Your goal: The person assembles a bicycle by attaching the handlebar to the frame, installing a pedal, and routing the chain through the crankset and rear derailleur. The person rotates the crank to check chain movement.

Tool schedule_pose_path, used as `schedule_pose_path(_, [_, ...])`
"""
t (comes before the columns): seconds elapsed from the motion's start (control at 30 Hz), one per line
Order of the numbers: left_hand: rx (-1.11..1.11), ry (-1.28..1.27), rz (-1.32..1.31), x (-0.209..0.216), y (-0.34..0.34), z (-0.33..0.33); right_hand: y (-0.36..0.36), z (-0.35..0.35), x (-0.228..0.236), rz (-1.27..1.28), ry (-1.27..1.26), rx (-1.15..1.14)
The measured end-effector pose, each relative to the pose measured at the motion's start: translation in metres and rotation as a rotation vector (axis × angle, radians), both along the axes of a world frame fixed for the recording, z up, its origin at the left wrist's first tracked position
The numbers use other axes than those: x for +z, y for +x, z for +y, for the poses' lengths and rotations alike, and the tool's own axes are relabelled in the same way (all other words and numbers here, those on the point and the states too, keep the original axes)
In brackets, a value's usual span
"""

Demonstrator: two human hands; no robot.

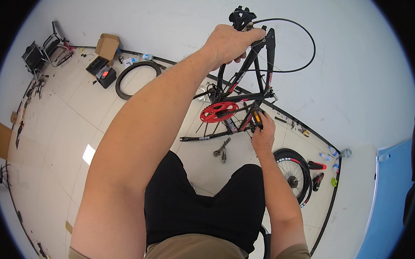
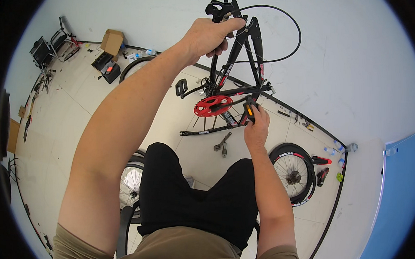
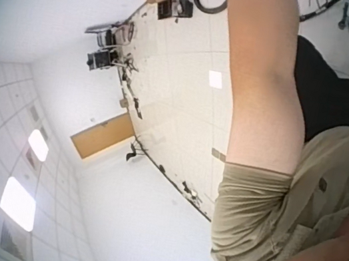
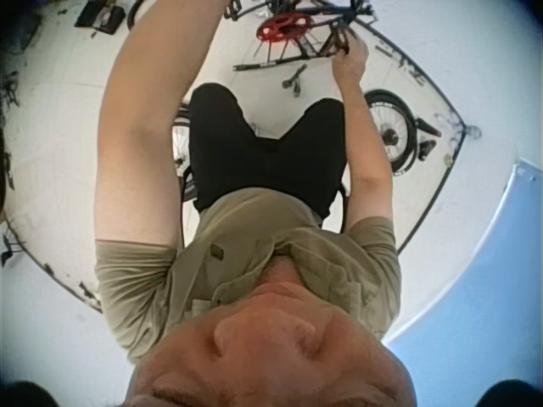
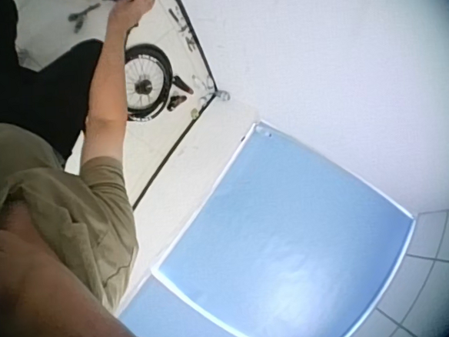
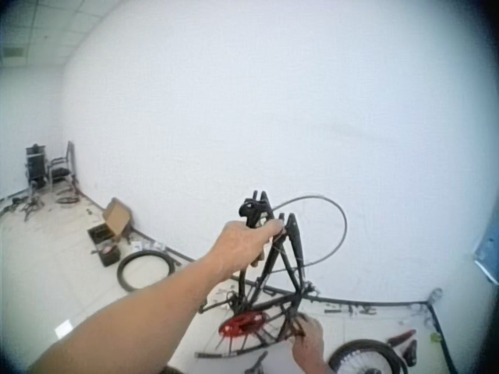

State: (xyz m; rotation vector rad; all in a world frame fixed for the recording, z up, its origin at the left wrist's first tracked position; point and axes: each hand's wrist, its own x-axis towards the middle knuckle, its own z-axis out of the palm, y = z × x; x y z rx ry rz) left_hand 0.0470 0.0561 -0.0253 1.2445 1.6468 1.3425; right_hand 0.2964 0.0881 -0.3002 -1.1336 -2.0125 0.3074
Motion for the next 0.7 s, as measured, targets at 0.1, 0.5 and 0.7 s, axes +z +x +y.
schedule_pose_path(0.1, [-0.015, 0.004, -0.008, -0.002, 0.0, 0.002, 0.016, 0.016, -0.028, 0.387, -0.641, -0.015])
schedule_pose_path(0.5, [0.032, 0.014, 0.004, 0.001, 0.001, 0.0, 0.003, 0.015, -0.03, 1.155, -1.186, -0.29])
schedule_pose_path(0.7, [0.024, 0.02, 0.02, 0.001, 0.002, -0.002, -0.056, -0.093, 0.045, 0.614, -0.565, 0.227])
